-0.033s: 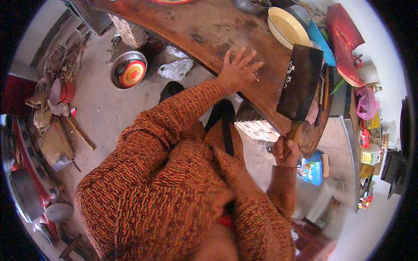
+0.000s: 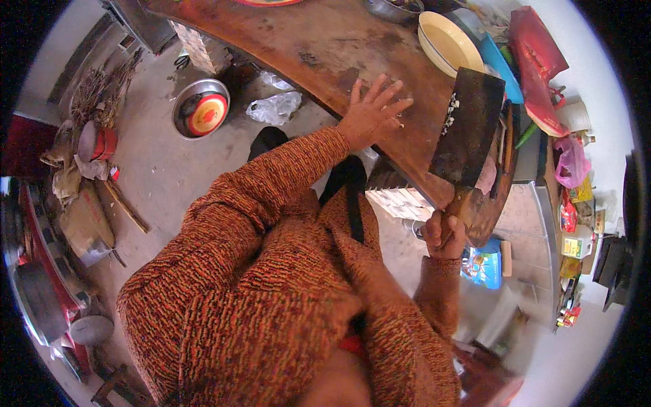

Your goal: The person retrieves a clove of garlic from a bowl and places it on a wooden cutting board. Using a large cleaver, they repeatedly chop the garlic into small pieces. After chopping, the person gathers the minced garlic into a pile and wipes the cutting board surface with a cloth.

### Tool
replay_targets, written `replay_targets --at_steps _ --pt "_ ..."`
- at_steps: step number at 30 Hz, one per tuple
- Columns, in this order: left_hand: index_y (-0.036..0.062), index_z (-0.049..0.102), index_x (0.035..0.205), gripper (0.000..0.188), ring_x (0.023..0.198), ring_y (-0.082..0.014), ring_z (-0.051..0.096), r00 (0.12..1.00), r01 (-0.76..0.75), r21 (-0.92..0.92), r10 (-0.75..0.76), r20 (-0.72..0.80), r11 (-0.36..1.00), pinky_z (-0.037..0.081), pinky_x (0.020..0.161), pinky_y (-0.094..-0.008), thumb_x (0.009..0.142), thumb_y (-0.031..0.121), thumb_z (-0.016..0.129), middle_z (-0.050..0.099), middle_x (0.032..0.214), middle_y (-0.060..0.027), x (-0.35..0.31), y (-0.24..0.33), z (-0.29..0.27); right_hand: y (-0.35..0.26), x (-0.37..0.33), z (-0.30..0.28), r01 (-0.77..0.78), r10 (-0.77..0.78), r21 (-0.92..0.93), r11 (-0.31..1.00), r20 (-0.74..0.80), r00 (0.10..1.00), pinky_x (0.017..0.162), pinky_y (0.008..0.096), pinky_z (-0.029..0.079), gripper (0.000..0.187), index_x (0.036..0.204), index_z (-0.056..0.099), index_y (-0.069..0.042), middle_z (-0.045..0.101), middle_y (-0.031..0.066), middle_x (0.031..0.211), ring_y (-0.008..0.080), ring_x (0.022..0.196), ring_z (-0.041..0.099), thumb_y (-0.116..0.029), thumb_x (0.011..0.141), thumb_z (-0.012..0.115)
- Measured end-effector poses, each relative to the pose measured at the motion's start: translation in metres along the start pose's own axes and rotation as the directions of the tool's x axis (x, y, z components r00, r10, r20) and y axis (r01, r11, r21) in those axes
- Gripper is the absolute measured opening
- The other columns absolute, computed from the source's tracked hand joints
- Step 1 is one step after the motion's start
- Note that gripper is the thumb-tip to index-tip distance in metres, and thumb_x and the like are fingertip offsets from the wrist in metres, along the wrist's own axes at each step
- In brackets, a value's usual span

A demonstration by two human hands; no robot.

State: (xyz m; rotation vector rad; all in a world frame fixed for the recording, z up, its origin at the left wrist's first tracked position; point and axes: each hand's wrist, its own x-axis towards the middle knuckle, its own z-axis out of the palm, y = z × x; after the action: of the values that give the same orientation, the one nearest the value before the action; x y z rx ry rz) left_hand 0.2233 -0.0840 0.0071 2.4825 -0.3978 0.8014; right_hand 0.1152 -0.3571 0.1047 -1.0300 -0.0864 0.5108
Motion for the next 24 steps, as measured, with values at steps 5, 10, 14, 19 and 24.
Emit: replay_targets --at_steps 5,10,14,19,24 --pt "0.0289 0.039 0.136 0.048 0.139 -0.0337 0.009 0.998 -0.070 -0.028 0.070 -0.007 0.997 0.002 0.103 -0.0656 0.092 0.049 0.034 0.020 0.150 -0.0071 -0.002 0.025 -0.013 0.018 0.017 -0.004 -0.086 0.052 0.283 0.955 0.125 0.991 0.033 0.0231 0.029 0.032 0.108 0.051 -0.003 0.046 0.0032 0.054 0.0087 0.034 0.035 -0.028 0.087 0.052" --pt "0.0319 0.043 0.134 0.050 0.139 -0.0322 0.010 0.981 -0.192 -0.068 0.194 0.020 0.979 0.002 0.103 -0.0650 0.091 0.054 0.030 0.020 0.150 -0.0047 -0.008 0.032 -0.013 0.038 0.030 0.002 -0.147 0.086 0.400 0.905 0.166 0.982 0.034 0.0224 0.031 0.031 0.104 0.051 -0.002 0.047 0.0028 0.054 0.0074 0.033 0.037 -0.029 0.092 0.044" --pt "0.0357 0.041 0.134 0.046 0.139 -0.0333 0.010 0.978 -0.190 -0.015 0.191 0.089 0.982 0.002 0.103 -0.0662 0.092 0.052 0.030 0.018 0.151 -0.0027 -0.010 0.025 -0.006 0.048 0.035 0.008 -0.177 0.088 0.427 0.887 0.219 0.972 0.034 0.0214 0.032 0.031 0.104 0.051 -0.002 0.048 0.0028 0.054 0.0069 0.033 0.037 -0.030 0.092 0.044" --pt "0.0353 0.039 0.136 0.045 0.139 -0.0343 0.008 0.984 -0.154 -0.014 0.155 0.094 0.988 0.002 0.103 -0.0676 0.092 0.046 0.035 0.017 0.151 -0.0030 -0.003 0.021 -0.013 0.053 0.032 0.012 -0.197 0.106 0.479 0.855 0.211 0.972 0.034 0.0224 0.034 0.031 0.103 0.050 -0.002 0.047 0.0026 0.053 0.0072 0.033 0.037 -0.030 0.092 0.044" --pt "0.0338 0.042 0.133 0.044 0.139 -0.0324 0.011 0.990 -0.128 0.039 0.125 0.072 0.991 0.003 0.104 -0.0648 0.094 0.049 0.030 0.020 0.150 -0.0053 0.003 0.018 -0.009 0.057 0.025 0.004 -0.228 0.126 0.480 0.847 0.235 0.964 0.032 0.0232 0.031 0.032 0.105 0.052 -0.004 0.048 0.0028 0.054 0.0085 0.032 0.037 -0.033 0.091 0.046"
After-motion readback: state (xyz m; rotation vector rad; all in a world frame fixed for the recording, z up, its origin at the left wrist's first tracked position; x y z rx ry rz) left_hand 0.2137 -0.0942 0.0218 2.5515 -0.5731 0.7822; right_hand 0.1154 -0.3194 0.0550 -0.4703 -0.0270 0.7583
